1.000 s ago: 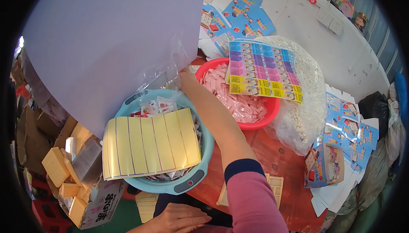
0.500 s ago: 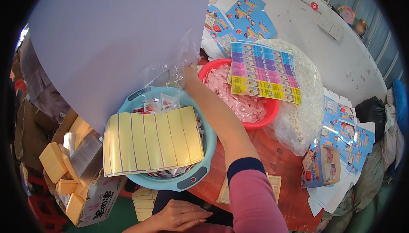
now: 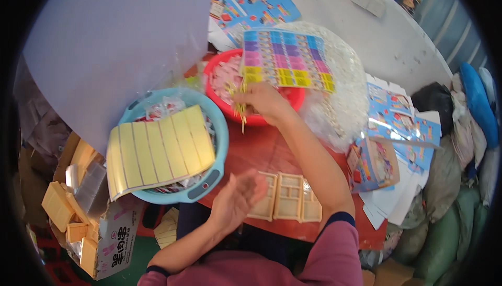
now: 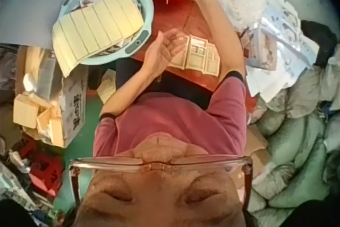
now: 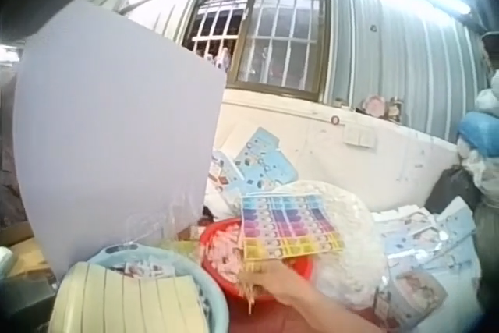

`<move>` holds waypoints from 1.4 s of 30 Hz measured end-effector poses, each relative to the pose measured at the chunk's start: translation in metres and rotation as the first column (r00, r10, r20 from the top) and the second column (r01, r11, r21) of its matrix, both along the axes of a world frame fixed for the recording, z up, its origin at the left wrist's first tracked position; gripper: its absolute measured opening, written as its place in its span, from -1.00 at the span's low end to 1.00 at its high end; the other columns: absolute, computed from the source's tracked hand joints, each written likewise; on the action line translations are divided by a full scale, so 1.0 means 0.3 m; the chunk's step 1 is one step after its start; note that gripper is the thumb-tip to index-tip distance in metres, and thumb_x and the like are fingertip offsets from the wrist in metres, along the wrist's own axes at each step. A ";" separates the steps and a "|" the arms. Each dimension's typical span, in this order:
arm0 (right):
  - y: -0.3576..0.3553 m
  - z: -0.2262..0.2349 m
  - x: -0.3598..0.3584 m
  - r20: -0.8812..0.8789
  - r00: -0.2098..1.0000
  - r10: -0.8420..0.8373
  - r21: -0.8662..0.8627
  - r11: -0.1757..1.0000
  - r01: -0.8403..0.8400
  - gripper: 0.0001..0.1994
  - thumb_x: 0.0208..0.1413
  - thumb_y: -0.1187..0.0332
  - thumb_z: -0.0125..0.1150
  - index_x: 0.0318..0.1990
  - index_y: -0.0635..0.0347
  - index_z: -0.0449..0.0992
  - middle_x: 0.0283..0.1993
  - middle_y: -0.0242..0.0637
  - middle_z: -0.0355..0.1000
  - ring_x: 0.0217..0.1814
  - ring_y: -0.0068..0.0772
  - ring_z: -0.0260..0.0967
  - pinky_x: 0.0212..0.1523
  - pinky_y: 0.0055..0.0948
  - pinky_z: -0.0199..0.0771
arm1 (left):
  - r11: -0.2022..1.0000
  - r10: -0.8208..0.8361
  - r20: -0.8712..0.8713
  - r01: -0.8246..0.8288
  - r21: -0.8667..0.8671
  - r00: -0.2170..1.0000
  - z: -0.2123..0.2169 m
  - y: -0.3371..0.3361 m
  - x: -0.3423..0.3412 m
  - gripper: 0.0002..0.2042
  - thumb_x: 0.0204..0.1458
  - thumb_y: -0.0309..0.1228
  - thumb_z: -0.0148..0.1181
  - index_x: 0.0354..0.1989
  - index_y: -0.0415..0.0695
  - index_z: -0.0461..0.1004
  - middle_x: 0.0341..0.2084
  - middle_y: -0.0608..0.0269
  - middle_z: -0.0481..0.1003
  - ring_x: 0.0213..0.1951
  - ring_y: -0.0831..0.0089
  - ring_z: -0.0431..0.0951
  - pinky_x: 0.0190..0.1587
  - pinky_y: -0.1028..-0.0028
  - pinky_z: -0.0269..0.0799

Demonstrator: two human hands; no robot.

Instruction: Assembling and packaging small toy components into plastic trays and applying labels.

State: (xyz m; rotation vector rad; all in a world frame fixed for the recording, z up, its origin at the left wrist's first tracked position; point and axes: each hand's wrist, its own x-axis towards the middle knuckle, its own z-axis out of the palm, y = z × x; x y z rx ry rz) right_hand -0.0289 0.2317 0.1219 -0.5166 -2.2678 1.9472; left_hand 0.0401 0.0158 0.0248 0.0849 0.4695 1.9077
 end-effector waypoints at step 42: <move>0.107 -0.351 0.878 0.208 0.976 -0.073 0.950 0.252 -0.183 -0.76 -0.08 0.48 0.04 -0.21 0.28 0.49 -0.41 -0.13 0.39 -0.28 -0.08 0.41 -0.29 -0.23 0.45 | 0.965 -0.020 0.208 0.074 -0.252 0.978 -0.160 -0.051 0.091 -0.68 0.20 -0.19 -0.11 -0.08 -0.19 0.35 -0.26 0.13 0.48 -0.19 0.26 0.53 -0.08 0.34 0.49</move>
